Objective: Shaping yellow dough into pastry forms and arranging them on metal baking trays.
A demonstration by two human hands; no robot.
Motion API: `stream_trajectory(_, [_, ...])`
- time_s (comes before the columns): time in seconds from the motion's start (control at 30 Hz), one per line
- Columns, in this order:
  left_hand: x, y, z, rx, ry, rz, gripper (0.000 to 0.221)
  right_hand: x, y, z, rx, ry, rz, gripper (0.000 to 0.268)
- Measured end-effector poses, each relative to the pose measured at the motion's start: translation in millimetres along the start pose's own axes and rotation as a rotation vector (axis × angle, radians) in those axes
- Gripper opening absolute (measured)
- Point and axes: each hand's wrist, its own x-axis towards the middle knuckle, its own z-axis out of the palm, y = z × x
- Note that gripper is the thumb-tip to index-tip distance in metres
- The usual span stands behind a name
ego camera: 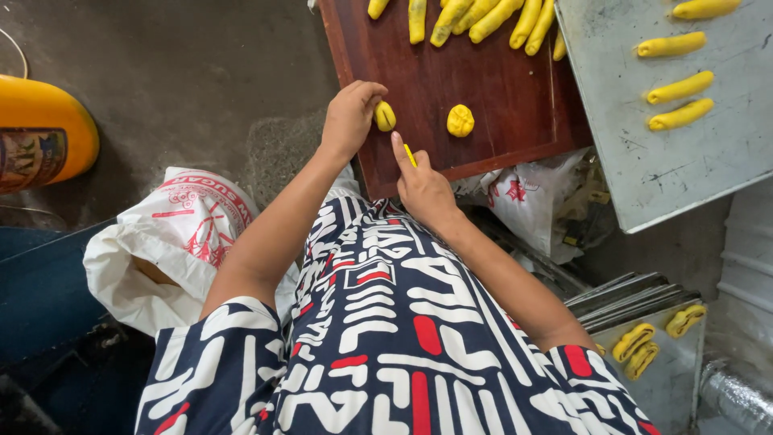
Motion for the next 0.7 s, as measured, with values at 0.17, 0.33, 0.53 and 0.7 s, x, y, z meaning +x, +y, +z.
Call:
stream_trajectory(0.17, [2, -3, -4, -0.017, -0.047, 0.003, 0.011, 1, 2, 6, -0.005, -0.026, 0.010, 0.081])
stream_trajectory(0.33, [2, -3, -9, -0.061, -0.128, -0.043, 0.011, 4, 1, 10, -0.023, -0.054, 0.013, 0.081])
stream_trajectory(0.53, [0, -7, -7, -0.064, -0.106, -0.061, 0.010, 10, -2, 13, -0.053, -0.093, 0.047, 0.082])
stream_trajectory(0.7, [1, -7, -5, -0.041, -0.089, -0.062, 0.010, 17, -7, 11, -0.093, -0.136, 0.093, 0.082])
